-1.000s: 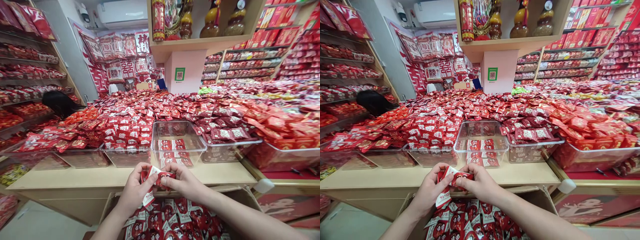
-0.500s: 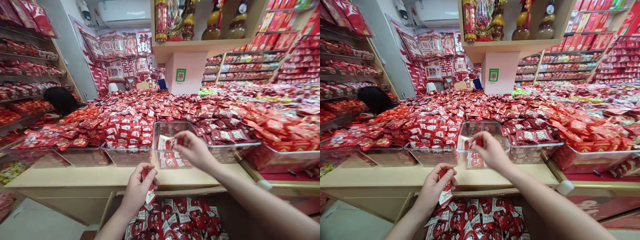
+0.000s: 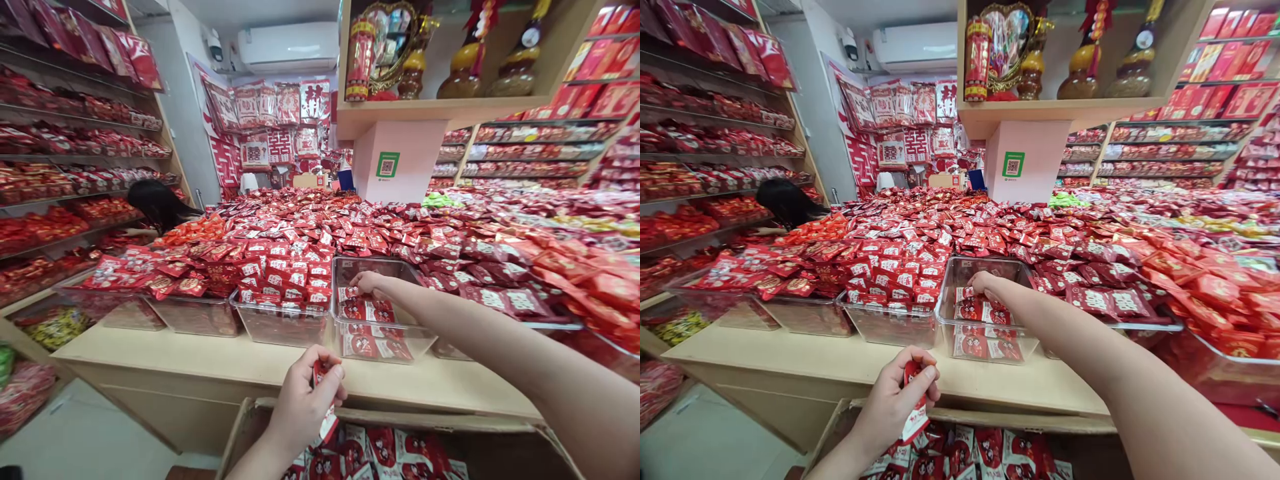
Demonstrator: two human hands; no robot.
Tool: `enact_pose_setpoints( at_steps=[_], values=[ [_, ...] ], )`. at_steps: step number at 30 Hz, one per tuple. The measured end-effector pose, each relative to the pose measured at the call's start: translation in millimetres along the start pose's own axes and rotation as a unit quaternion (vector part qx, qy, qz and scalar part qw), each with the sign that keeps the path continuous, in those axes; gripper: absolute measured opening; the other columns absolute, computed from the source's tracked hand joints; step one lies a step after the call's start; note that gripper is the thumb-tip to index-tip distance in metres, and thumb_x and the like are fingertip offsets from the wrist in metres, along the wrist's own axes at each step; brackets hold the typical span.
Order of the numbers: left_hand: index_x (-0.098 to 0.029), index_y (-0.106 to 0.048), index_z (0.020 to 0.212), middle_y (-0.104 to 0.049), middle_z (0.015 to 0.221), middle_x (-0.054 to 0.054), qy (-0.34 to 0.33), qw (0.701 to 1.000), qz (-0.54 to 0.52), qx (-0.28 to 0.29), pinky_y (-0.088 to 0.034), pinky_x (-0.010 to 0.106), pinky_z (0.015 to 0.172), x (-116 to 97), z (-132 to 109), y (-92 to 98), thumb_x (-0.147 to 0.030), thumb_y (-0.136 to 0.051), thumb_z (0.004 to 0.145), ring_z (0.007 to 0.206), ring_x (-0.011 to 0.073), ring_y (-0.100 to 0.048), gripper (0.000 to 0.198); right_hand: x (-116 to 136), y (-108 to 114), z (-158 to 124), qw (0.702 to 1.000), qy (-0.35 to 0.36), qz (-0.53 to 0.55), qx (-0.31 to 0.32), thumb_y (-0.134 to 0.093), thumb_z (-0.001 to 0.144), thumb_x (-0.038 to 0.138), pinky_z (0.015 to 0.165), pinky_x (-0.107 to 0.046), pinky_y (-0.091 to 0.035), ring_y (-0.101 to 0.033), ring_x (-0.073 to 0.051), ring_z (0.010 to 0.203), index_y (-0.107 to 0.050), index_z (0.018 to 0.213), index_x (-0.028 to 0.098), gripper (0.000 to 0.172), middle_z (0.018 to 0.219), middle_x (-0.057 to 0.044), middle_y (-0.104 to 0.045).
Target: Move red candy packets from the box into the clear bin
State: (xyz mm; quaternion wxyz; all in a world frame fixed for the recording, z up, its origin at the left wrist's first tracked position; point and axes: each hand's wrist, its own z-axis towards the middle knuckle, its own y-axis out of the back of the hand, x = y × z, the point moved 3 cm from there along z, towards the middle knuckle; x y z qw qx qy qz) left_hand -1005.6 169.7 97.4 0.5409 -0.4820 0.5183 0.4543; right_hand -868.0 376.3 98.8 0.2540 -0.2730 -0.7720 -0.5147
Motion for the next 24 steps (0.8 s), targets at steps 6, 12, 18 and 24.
enact_pose_setpoints(
  at_steps=[6, 12, 18, 24],
  values=[
    [-0.021, -0.046, 0.079, -0.049, 0.063, -0.006, 0.023, 1.000, -0.005, 0.021, -0.043, 0.021, 0.050, 3, 4, 0.9, -0.031, -0.048, 0.077, 0.055, 0.0078, -0.052, 0.011, -9, -7, 3, 0.998, 0.006, -0.066, -0.004, -0.051, 0.077, 0.016, 0.046, -0.018, -0.044, -0.052, -0.006, 0.051, -0.054, 0.089, 0.012, 0.013, 0.072, -0.001, -0.059],
    [-0.020, -0.046, 0.079, -0.049, 0.066, -0.005, 0.050, 0.998, -0.006, 0.025, -0.044, 0.021, 0.051, -1, 4, -0.9, -0.031, -0.049, 0.076, 0.057, 0.0079, -0.052, 0.012, -4, 2, 2, 0.984, 0.049, -0.168, -0.039, -0.067, 0.060, 0.020, 0.050, -0.021, -0.042, -0.057, -0.014, 0.059, -0.060, 0.071, 0.012, 0.015, 0.065, -0.005, -0.062],
    [-0.020, -0.047, 0.078, -0.049, 0.062, -0.006, 0.049, 0.999, -0.016, 0.014, -0.043, 0.020, 0.050, -1, 3, -0.9, -0.032, -0.052, 0.074, 0.055, 0.0081, -0.052, 0.013, -3, 7, 7, 0.953, 0.103, -0.273, -0.082, -0.067, 0.059, 0.025, 0.062, -0.024, -0.043, -0.059, -0.020, 0.078, -0.061, 0.081, 0.012, 0.026, 0.083, -0.011, -0.064],
    [-0.021, -0.047, 0.077, -0.050, 0.063, -0.006, 0.052, 0.999, -0.015, 0.005, -0.044, 0.020, 0.050, 1, 3, 0.1, -0.033, -0.053, 0.073, 0.055, 0.0083, -0.053, 0.015, -3, 1, 11, 0.925, 0.146, -0.343, -0.077, -0.065, 0.060, 0.022, 0.061, -0.023, -0.042, -0.059, -0.022, 0.078, -0.062, 0.080, 0.013, 0.022, 0.083, -0.011, -0.065]
  ],
)
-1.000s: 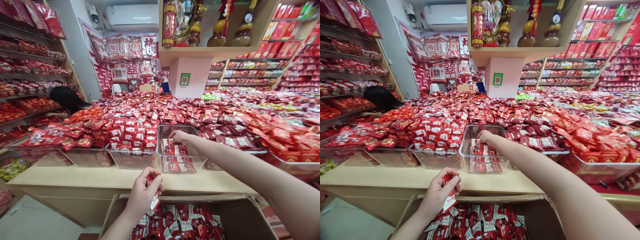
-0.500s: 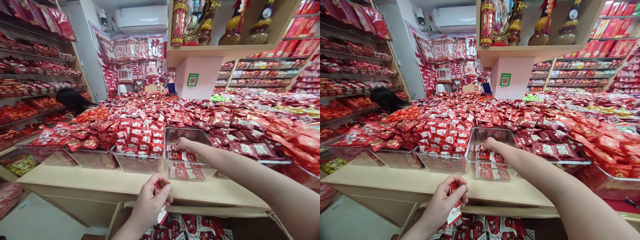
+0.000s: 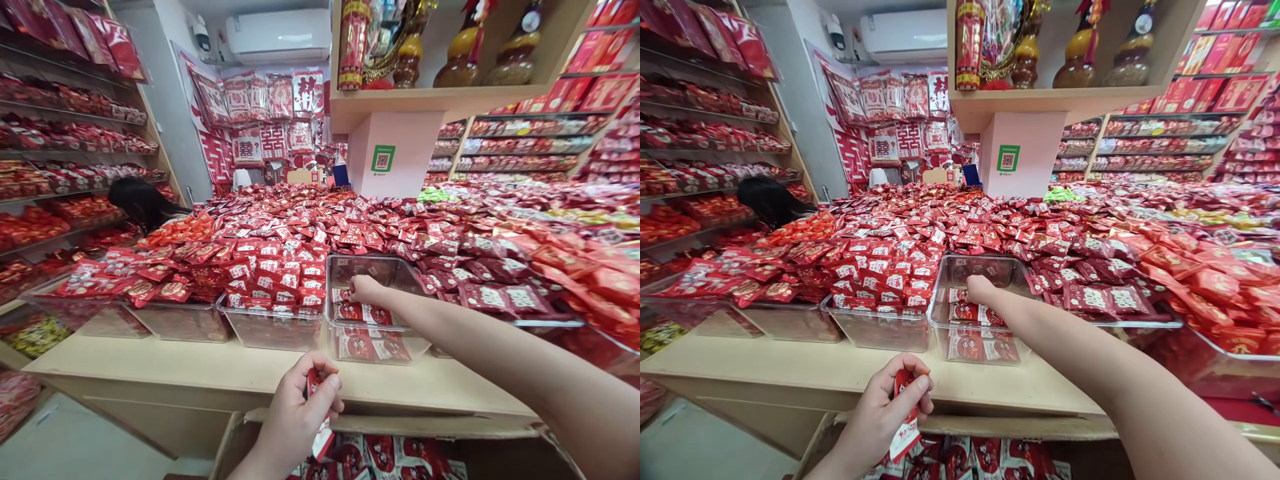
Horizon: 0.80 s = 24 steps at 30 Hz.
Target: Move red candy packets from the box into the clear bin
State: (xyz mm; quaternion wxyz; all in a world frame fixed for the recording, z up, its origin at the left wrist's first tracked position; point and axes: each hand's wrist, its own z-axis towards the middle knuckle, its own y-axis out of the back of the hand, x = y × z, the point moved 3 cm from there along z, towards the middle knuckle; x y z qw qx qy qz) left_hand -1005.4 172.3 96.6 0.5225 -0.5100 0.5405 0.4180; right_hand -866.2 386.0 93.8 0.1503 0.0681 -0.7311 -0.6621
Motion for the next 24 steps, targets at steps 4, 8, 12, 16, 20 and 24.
enact_pose_setpoints(
  at_steps=[4, 8, 12, 16, 20, 24],
  values=[
    [-0.020, -0.048, 0.076, -0.050, 0.062, -0.005, -0.001, 1.000, 0.000, -0.017, -0.043, 0.021, 0.048, 0, 0, -0.6, -0.035, -0.055, 0.071, 0.053, 0.0084, -0.052, 0.017, 4, 1, -1, 0.999, 0.031, -0.015, 0.000, -0.062, 0.064, 0.023, 0.057, -0.022, -0.040, -0.059, -0.020, 0.076, -0.061, 0.081, 0.013, 0.020, 0.082, -0.009, -0.065],
    [-0.020, -0.050, 0.075, -0.051, 0.061, -0.005, -0.001, 1.000, -0.007, -0.024, -0.043, 0.020, 0.047, 0, 1, -1.8, -0.036, -0.056, 0.069, 0.052, 0.0084, -0.053, 0.018, 8, 2, 0, 0.998, 0.059, -0.032, 0.004, -0.060, 0.067, 0.026, 0.056, -0.021, -0.040, -0.060, -0.019, 0.075, -0.061, 0.081, 0.014, 0.018, 0.083, -0.009, -0.065],
    [-0.020, -0.050, 0.073, -0.051, 0.060, -0.006, 0.005, 0.999, -0.017, -0.033, -0.043, 0.020, 0.046, 0, 1, -2.3, -0.036, -0.058, 0.068, 0.051, 0.0083, -0.053, 0.018, 10, 0, 7, 0.994, 0.092, -0.057, 0.000, -0.060, 0.067, 0.025, 0.062, -0.023, -0.041, -0.059, -0.021, 0.082, -0.060, 0.084, 0.012, 0.021, 0.088, -0.012, -0.064],
    [-0.020, -0.050, 0.073, -0.051, 0.060, -0.006, 0.008, 0.999, -0.022, -0.033, -0.042, 0.019, 0.046, 0, 1, -2.9, -0.036, -0.058, 0.067, 0.050, 0.0079, -0.053, 0.018, 8, -7, 14, 0.992, 0.103, -0.078, -0.006, -0.058, 0.067, 0.026, 0.066, -0.026, -0.043, -0.058, -0.025, 0.086, -0.058, 0.090, 0.011, 0.028, 0.093, -0.015, -0.063],
    [-0.019, -0.049, 0.073, -0.048, 0.059, -0.007, 0.006, 0.999, -0.020, -0.031, -0.042, 0.019, 0.046, -1, 0, -3.1, -0.034, -0.057, 0.068, 0.049, 0.0070, -0.052, 0.017, 3, -13, 19, 0.992, 0.092, -0.091, -0.010, -0.056, 0.069, 0.030, 0.063, -0.029, -0.045, -0.060, -0.026, 0.082, -0.056, 0.093, 0.011, 0.031, 0.089, -0.015, -0.063],
    [-0.019, -0.049, 0.075, -0.048, 0.060, -0.007, 0.010, 1.000, -0.013, -0.019, -0.042, 0.019, 0.047, -1, 0, -2.5, -0.033, -0.055, 0.070, 0.050, 0.0064, -0.051, 0.016, 4, -14, 20, 0.987, 0.122, -0.100, -0.028, -0.056, 0.068, 0.026, 0.067, -0.028, -0.044, -0.059, -0.024, 0.083, -0.054, 0.096, 0.013, 0.031, 0.093, -0.014, -0.061]
  ],
)
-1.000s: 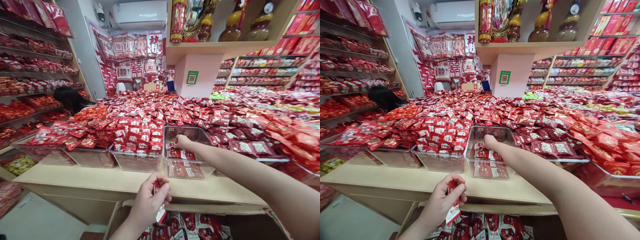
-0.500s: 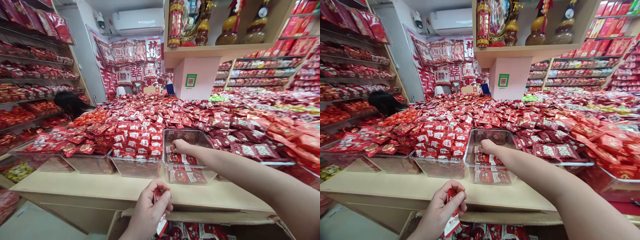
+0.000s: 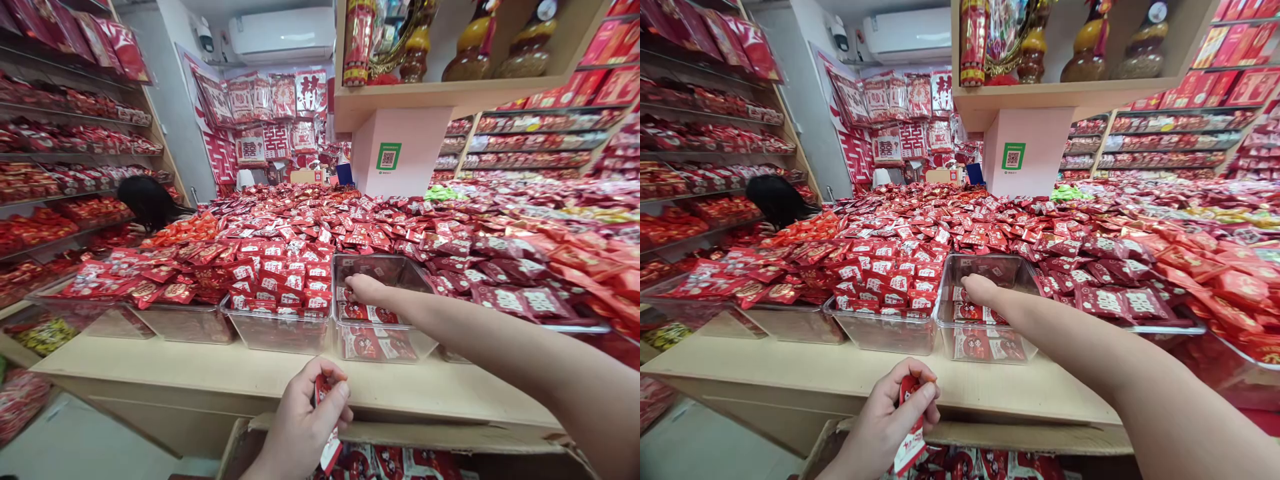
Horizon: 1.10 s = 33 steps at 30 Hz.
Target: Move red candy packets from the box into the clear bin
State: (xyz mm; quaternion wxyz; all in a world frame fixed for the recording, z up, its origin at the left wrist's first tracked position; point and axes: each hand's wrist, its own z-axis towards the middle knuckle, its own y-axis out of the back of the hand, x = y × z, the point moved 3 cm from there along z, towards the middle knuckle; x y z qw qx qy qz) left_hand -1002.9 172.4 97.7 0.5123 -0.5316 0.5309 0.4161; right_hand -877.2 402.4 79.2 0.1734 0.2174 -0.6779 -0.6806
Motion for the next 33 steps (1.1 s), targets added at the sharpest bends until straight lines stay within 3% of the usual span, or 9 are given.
enact_pose_setpoints(
  at_steps=[7, 18, 23, 26, 27, 29, 30, 32, 33],
  values=[
    [-0.019, -0.046, 0.076, -0.047, 0.063, -0.007, 0.009, 0.999, 0.017, 0.030, -0.042, 0.020, 0.050, -1, -1, 1.0, -0.030, -0.051, 0.074, 0.053, 0.0061, -0.052, 0.012, 6, 1, -1, 0.999, 0.036, -0.008, -0.010, -0.050, 0.070, 0.020, 0.069, -0.026, -0.042, -0.058, -0.022, 0.083, -0.056, 0.088, 0.014, 0.019, 0.089, -0.012, -0.062],
    [-0.019, -0.046, 0.079, -0.052, 0.067, -0.004, -0.030, 0.998, 0.011, 0.050, -0.041, 0.022, 0.050, -1, -1, 3.4, -0.034, -0.046, 0.078, 0.055, 0.0080, -0.052, 0.014, 8, 5, -6, 0.999, 0.049, 0.008, -0.022, -0.055, 0.067, 0.022, 0.068, -0.026, -0.042, -0.057, -0.022, 0.085, -0.055, 0.093, 0.012, 0.027, 0.094, -0.014, -0.060],
    [-0.020, -0.049, 0.083, -0.053, 0.077, -0.003, -0.064, 0.995, -0.071, 0.037, -0.041, 0.022, 0.053, -4, -6, 6.6, -0.025, -0.040, 0.081, 0.058, 0.0078, -0.053, 0.011, 6, 48, -14, 0.996, 0.053, 0.038, -0.055, -0.054, 0.068, 0.022, 0.068, -0.027, -0.041, -0.057, -0.022, 0.080, -0.059, 0.080, 0.012, 0.016, 0.085, -0.012, -0.062],
    [-0.019, -0.049, 0.086, -0.059, 0.074, -0.001, -0.063, 0.992, -0.106, 0.001, -0.042, 0.022, 0.055, -7, -8, 9.9, -0.021, -0.038, 0.080, 0.056, 0.0083, -0.054, 0.013, 17, 88, -48, 0.988, 0.048, 0.088, -0.118, -0.047, 0.074, 0.022, 0.065, -0.025, -0.041, -0.057, -0.016, 0.074, -0.057, 0.081, 0.014, 0.014, 0.081, -0.008, -0.062],
    [-0.019, -0.049, 0.087, -0.060, 0.076, 0.000, -0.065, 0.990, -0.121, -0.015, -0.042, 0.022, 0.055, -9, -8, 11.1, -0.020, -0.038, 0.080, 0.056, 0.0086, -0.055, 0.013, 26, 99, -66, 0.978, 0.047, 0.131, -0.152, -0.044, 0.077, 0.023, 0.064, -0.024, -0.042, -0.056, -0.014, 0.072, -0.055, 0.082, 0.015, 0.015, 0.080, -0.006, -0.062],
    [-0.020, -0.048, 0.090, -0.060, 0.086, 0.001, -0.083, 0.983, -0.158, -0.050, -0.044, 0.023, 0.058, -14, -9, 12.6, -0.020, -0.039, 0.079, 0.062, 0.0104, -0.058, 0.014, 47, 110, -111, 0.930, 0.040, 0.293, -0.219, -0.044, 0.078, 0.030, 0.059, -0.023, -0.043, -0.056, -0.012, 0.066, -0.053, 0.079, 0.017, 0.016, 0.073, -0.003, -0.059],
    [-0.021, -0.047, 0.092, -0.058, 0.092, 0.001, -0.099, 0.977, -0.178, -0.070, -0.046, 0.025, 0.061, -17, -9, 12.4, -0.020, -0.040, 0.078, 0.067, 0.0120, -0.060, 0.015, 60, 107, -134, 0.901, 0.032, 0.379, -0.208, -0.044, 0.078, 0.034, 0.054, -0.023, -0.043, -0.055, -0.012, 0.060, -0.052, 0.076, 0.017, 0.018, 0.067, -0.001, -0.057],
    [-0.024, -0.045, 0.094, -0.054, 0.098, 0.000, -0.135, 0.965, -0.204, -0.097, -0.047, 0.029, 0.069, -24, -10, 8.1, -0.019, -0.039, 0.079, 0.077, 0.0153, -0.062, 0.017, 90, 86, -173, 0.834, -0.016, 0.546, -0.074, -0.045, 0.076, 0.044, 0.038, -0.021, -0.039, -0.052, -0.011, 0.046, -0.048, 0.078, 0.018, 0.026, 0.057, 0.001, -0.052],
    [-0.025, -0.044, 0.096, -0.053, 0.100, -0.001, -0.155, 0.960, -0.208, -0.109, -0.047, 0.031, 0.073, -28, -11, 4.2, -0.019, -0.038, 0.080, 0.082, 0.0165, -0.061, 0.018, 104, 73, -188, 0.786, -0.038, 0.617, -0.009, -0.046, 0.074, 0.047, 0.034, -0.021, -0.037, -0.051, -0.011, 0.041, -0.045, 0.085, 0.018, 0.031, 0.056, 0.003, -0.052]
  ],
)
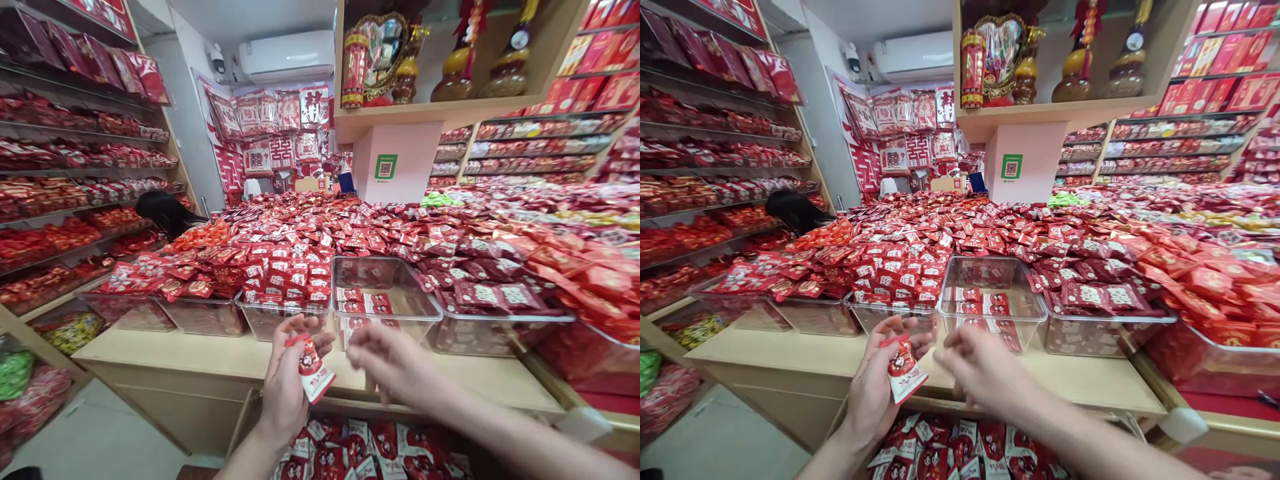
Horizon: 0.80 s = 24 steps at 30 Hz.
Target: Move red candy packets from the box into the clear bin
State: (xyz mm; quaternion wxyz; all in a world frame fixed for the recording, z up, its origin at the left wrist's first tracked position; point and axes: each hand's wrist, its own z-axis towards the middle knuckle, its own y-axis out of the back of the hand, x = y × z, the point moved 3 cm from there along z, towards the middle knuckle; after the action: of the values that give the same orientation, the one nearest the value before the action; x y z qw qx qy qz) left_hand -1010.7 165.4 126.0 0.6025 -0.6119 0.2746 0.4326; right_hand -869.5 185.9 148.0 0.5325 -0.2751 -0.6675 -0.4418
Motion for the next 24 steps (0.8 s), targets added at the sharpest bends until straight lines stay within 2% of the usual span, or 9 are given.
enact_pose_setpoints(
  at_steps=[2, 3, 6, 9, 12, 15, 20, 22, 24],
  values=[
    [-0.028, -0.042, 0.099, -0.052, 0.103, -0.001, -0.035, 0.999, 0.010, 0.009, -0.046, 0.034, 0.079, -2, -4, -12.1, -0.019, -0.036, 0.081, 0.089, 0.0174, -0.059, 0.021, -16, -27, -20, 0.982, -0.064, 0.163, 0.066, -0.049, 0.072, 0.049, 0.034, -0.020, -0.040, -0.052, -0.010, 0.041, -0.042, 0.094, 0.018, 0.038, 0.060, 0.002, -0.054],
    [-0.029, -0.041, 0.101, -0.050, 0.106, -0.001, -0.050, 0.998, 0.024, 0.025, -0.045, 0.034, 0.082, -1, -7, -18.8, -0.019, -0.035, 0.082, 0.093, 0.0177, -0.058, 0.023, -21, -34, -23, 0.967, -0.067, 0.234, 0.079, -0.050, 0.072, 0.048, 0.037, -0.020, -0.042, -0.053, -0.009, 0.044, -0.043, 0.092, 0.017, 0.038, 0.062, 0.002, -0.055],
    [-0.033, -0.036, 0.109, -0.043, 0.121, 0.000, -0.057, 0.992, 0.080, 0.073, -0.040, 0.036, 0.091, 4, -12, -33.8, -0.020, -0.039, 0.081, 0.103, 0.0181, -0.053, 0.031, -29, -34, -19, 0.936, -0.035, 0.348, 0.047, -0.051, 0.072, 0.047, 0.041, -0.019, -0.043, -0.052, -0.007, 0.045, -0.046, 0.076, 0.015, 0.033, 0.056, 0.001, -0.055],
    [-0.033, -0.030, 0.116, -0.047, 0.120, 0.003, 0.018, 0.991, 0.096, 0.089, -0.037, 0.037, 0.093, 14, -12, -37.2, -0.023, -0.048, 0.078, 0.105, 0.0179, -0.051, 0.043, -35, -17, -14, 0.948, 0.003, 0.318, -0.018, -0.056, 0.067, 0.047, 0.036, -0.017, -0.040, -0.050, -0.008, 0.042, -0.045, 0.070, 0.016, 0.033, 0.053, 0.003, -0.053],
    [-0.025, -0.035, 0.115, -0.063, 0.101, 0.005, 0.096, 0.987, 0.084, 0.098, -0.040, 0.034, 0.089, 22, -13, -34.8, -0.026, -0.053, 0.076, 0.096, 0.0175, -0.057, 0.044, -41, -4, -14, 0.974, 0.036, 0.218, -0.043, -0.056, 0.067, 0.047, 0.036, -0.017, -0.037, -0.047, -0.006, 0.040, -0.047, 0.067, 0.016, 0.032, 0.057, 0.005, -0.050],
    [-0.022, -0.042, 0.110, -0.067, 0.095, 0.004, 0.121, 0.984, 0.083, 0.103, -0.041, 0.030, 0.086, 23, -16, -33.0, -0.025, -0.055, 0.074, 0.093, 0.0165, -0.059, 0.038, -45, -1, -16, 0.987, 0.076, 0.127, -0.061, -0.055, 0.070, 0.044, 0.043, -0.019, -0.038, -0.046, -0.006, 0.047, -0.052, 0.069, 0.016, 0.028, 0.061, 0.003, -0.052],
    [-0.023, -0.044, 0.108, -0.062, 0.107, 0.006, 0.146, 0.983, 0.052, 0.100, -0.043, 0.032, 0.085, 24, -24, -28.9, -0.030, -0.054, 0.075, 0.100, 0.0185, -0.055, 0.036, -46, -6, -17, 0.976, 0.119, 0.151, -0.100, -0.055, 0.071, 0.040, 0.057, -0.023, -0.041, -0.048, -0.010, 0.060, -0.054, 0.067, 0.016, 0.024, 0.064, 0.001, -0.055],
    [-0.023, -0.045, 0.108, -0.058, 0.114, 0.006, 0.149, 0.977, 0.065, 0.135, -0.041, 0.031, 0.088, 27, -27, -26.7, -0.029, -0.054, 0.075, 0.103, 0.0176, -0.052, 0.035, -46, -6, -18, 0.974, 0.113, 0.154, -0.120, -0.053, 0.072, 0.039, 0.057, -0.024, -0.040, -0.047, -0.010, 0.058, -0.055, 0.065, 0.016, 0.024, 0.062, 0.001, -0.055],
    [-0.023, -0.046, 0.108, -0.057, 0.113, 0.005, 0.167, 0.965, 0.094, 0.178, -0.044, 0.028, 0.083, 31, -29, -24.2, -0.025, -0.054, 0.075, 0.099, 0.0162, -0.054, 0.034, -46, -4, -19, 0.980, 0.094, 0.121, -0.129, -0.052, 0.073, 0.039, 0.055, -0.024, -0.039, -0.046, -0.010, 0.056, -0.055, 0.061, 0.016, 0.026, 0.059, 0.001, -0.053]
  ],
)
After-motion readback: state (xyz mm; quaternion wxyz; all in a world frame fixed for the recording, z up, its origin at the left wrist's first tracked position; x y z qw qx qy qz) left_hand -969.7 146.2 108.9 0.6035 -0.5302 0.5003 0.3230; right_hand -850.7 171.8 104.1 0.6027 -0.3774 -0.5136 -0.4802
